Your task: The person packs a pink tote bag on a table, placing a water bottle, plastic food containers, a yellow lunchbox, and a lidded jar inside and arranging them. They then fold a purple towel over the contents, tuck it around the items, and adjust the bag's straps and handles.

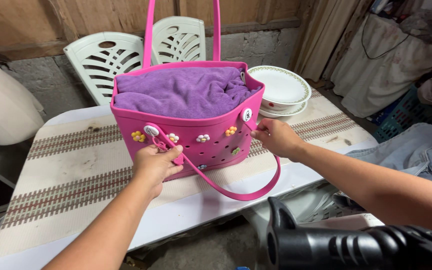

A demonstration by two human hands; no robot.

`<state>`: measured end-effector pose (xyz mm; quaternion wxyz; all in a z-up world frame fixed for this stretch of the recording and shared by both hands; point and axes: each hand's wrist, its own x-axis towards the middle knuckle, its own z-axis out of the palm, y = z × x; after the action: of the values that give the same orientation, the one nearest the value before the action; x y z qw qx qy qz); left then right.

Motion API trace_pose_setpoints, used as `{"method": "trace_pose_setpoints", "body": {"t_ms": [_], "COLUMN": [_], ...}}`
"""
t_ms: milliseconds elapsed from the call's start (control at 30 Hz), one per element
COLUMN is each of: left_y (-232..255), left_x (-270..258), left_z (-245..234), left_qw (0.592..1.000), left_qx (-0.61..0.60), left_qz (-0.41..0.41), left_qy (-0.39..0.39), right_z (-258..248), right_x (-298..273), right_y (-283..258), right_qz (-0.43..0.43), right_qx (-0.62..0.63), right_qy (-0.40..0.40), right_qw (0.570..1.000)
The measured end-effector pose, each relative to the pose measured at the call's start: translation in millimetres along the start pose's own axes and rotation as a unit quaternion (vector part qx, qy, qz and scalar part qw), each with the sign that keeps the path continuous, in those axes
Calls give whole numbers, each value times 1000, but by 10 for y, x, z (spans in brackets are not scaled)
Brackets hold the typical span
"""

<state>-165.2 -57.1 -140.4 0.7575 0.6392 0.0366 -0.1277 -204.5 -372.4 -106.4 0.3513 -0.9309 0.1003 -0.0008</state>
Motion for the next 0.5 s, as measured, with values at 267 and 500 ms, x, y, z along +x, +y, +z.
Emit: {"method": "trace_pose_setpoints", "body": {"t_ms": [267,500], "left_y": [89,218], "left_x": [-31,-18], "left_z": [145,332], "left_qw": [987,973], "left_qx": [-145,-222], "left_qz": [-18,-27], "left_qy": [-65,-49], "right_z": [-106,-59], "right_x": [-48,-488], "right_y": [99,-530], "right_qz": [-139,-394], "right_qx": [-84,-110], "right_qy": [60,112], "right_qw": [985,906]}}
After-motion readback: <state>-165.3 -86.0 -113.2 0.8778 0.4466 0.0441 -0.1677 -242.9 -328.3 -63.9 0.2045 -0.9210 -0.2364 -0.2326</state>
